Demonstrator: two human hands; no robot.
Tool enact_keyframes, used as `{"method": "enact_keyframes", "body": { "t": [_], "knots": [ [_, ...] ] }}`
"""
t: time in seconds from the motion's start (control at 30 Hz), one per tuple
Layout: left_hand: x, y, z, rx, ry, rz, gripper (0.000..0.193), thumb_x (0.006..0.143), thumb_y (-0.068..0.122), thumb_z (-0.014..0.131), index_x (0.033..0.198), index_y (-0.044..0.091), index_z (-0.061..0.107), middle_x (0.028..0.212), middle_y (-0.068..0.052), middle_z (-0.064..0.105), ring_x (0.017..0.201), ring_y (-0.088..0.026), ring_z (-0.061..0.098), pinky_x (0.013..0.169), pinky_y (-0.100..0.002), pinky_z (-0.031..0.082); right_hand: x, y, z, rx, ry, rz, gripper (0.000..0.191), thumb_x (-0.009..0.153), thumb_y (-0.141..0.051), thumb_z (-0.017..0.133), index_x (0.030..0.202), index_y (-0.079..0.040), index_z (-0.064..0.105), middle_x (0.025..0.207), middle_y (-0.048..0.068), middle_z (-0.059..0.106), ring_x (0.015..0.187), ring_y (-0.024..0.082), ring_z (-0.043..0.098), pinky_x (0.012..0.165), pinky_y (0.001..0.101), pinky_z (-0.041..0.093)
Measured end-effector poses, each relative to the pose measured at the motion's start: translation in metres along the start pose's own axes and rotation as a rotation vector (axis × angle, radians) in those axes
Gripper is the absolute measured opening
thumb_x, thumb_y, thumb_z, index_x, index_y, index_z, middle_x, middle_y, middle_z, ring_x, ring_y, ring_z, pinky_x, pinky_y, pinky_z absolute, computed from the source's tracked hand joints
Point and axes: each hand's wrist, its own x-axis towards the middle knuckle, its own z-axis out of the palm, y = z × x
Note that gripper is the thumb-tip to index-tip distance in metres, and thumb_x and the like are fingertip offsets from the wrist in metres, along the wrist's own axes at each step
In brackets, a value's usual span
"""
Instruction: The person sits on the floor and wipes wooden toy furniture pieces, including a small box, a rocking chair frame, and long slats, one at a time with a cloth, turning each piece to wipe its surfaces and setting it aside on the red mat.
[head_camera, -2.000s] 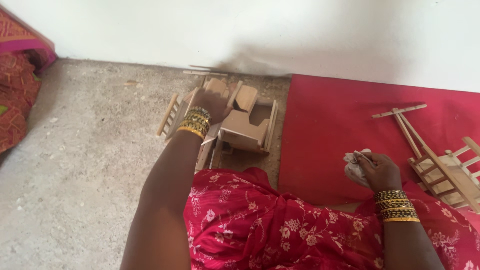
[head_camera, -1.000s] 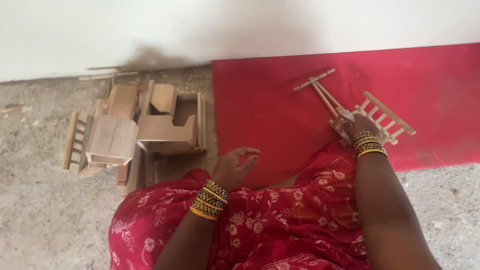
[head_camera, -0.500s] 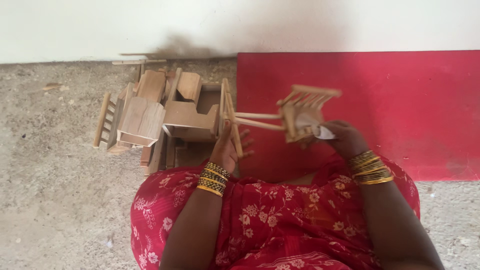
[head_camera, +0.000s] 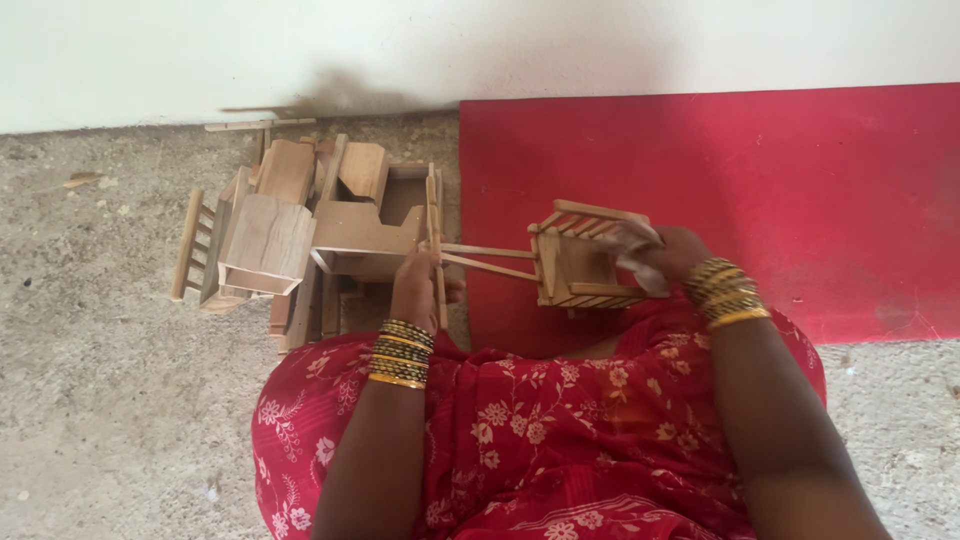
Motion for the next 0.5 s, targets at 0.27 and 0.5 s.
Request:
{"method": "enact_keyframes", "body": {
  "t": [0.27, 0.5],
  "knots": [
    [-0.006, -0.003, 0.016, 0.332, 0.068, 0.201, 0.049, 0.097, 0.037, 0.066, 0.128, 0.001, 0.058, 0.076, -0.006, 0.067, 0.053, -0.011, 0.064, 0.044, -0.024, 0.052, 0.032, -0.067, 0.067, -0.592, -0.156, -0.224, 0.047, 0.101, -0.037, 0.055, 0.146, -0.025, 0.049, 0.115, 0.016, 0.075, 0.092, 0.025, 0.074, 0.091, 0.0426, 0.060],
    [-0.010, 0.006, 0.022, 0.406, 0.014, 0.247, 0.049, 0.097, 0.034, 0.067, 0.131, 0.001, 0.056, 0.080, -0.002, 0.065, 0.057, -0.008, 0.064, 0.048, -0.022, 0.051, 0.014, -0.074, 0.082, -0.234, -0.172, -0.408, 0.039, 0.097, -0.049, 0.062, 0.122, -0.020, 0.071, 0.116, 0.009, 0.077, 0.093, 0.023, 0.076, 0.085, 0.0421, 0.066]
  ]
}}
